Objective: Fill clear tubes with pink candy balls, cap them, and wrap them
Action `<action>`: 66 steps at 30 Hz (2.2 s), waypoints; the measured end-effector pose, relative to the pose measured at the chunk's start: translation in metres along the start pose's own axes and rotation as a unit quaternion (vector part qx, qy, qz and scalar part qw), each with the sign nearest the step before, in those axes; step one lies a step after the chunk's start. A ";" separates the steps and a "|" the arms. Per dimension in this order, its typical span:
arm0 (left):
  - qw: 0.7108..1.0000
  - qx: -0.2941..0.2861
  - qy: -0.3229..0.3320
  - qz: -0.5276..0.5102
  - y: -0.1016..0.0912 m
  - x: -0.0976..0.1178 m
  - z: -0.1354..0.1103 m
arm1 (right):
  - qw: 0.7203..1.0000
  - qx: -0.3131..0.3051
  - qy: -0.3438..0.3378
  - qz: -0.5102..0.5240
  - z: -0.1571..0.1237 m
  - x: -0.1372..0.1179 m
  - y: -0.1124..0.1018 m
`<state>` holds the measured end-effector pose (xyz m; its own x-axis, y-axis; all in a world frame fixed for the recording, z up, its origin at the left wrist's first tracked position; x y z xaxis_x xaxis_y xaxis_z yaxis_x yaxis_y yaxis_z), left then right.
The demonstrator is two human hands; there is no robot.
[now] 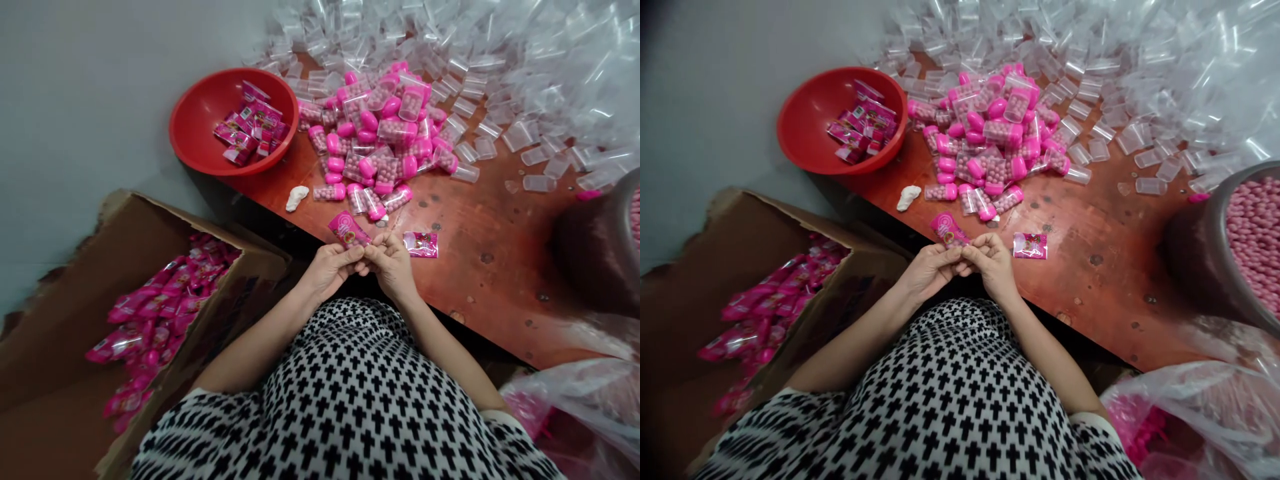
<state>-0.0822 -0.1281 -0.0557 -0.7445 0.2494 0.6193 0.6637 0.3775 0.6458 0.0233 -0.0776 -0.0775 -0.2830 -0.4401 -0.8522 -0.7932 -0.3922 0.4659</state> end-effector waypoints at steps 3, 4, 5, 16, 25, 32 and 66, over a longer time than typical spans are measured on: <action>0.992 0.066 0.111 -0.013 -0.025 0.021 -0.025 | 0.998 -0.050 0.029 -0.026 0.004 0.000 0.015; 0.979 0.108 0.170 -0.021 -0.037 0.031 -0.035 | 0.996 -0.067 0.035 -0.040 0.003 0.000 0.019; 0.961 0.154 0.230 -0.025 -0.049 0.040 -0.045 | 0.995 -0.079 0.038 -0.055 0.002 0.000 0.022; 0.634 0.275 0.369 0.621 -0.104 0.089 0.037 | 0.989 0.005 0.014 -0.146 -0.012 -0.003 0.000; 0.591 0.295 0.388 0.643 -0.125 0.091 0.054 | 0.983 0.005 0.013 -0.183 -0.013 0.001 -0.003; 0.598 0.335 0.386 0.618 -0.125 0.092 0.049 | 0.981 -0.006 0.013 -0.195 -0.010 -0.001 -0.004; 0.476 -0.085 0.322 0.814 0.052 -0.038 0.059 | 0.627 0.045 -0.186 -0.755 -0.017 -0.065 -0.121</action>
<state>-0.0233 -0.0654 -0.0721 0.9068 -0.2580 0.3333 0.3594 0.0602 -0.9312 0.1472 -0.0155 -0.0747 0.7344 0.6036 -0.3102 -0.3309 -0.0806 -0.9402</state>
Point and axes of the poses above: each hand's wrist, its own z-axis towards the middle knuckle, its own y-axis out of the palm, x = y × z, the point moved 2 cm from there along z, towards the middle knuckle, and after that the axes turned 1 degree about -z, right-handed, at the moved point
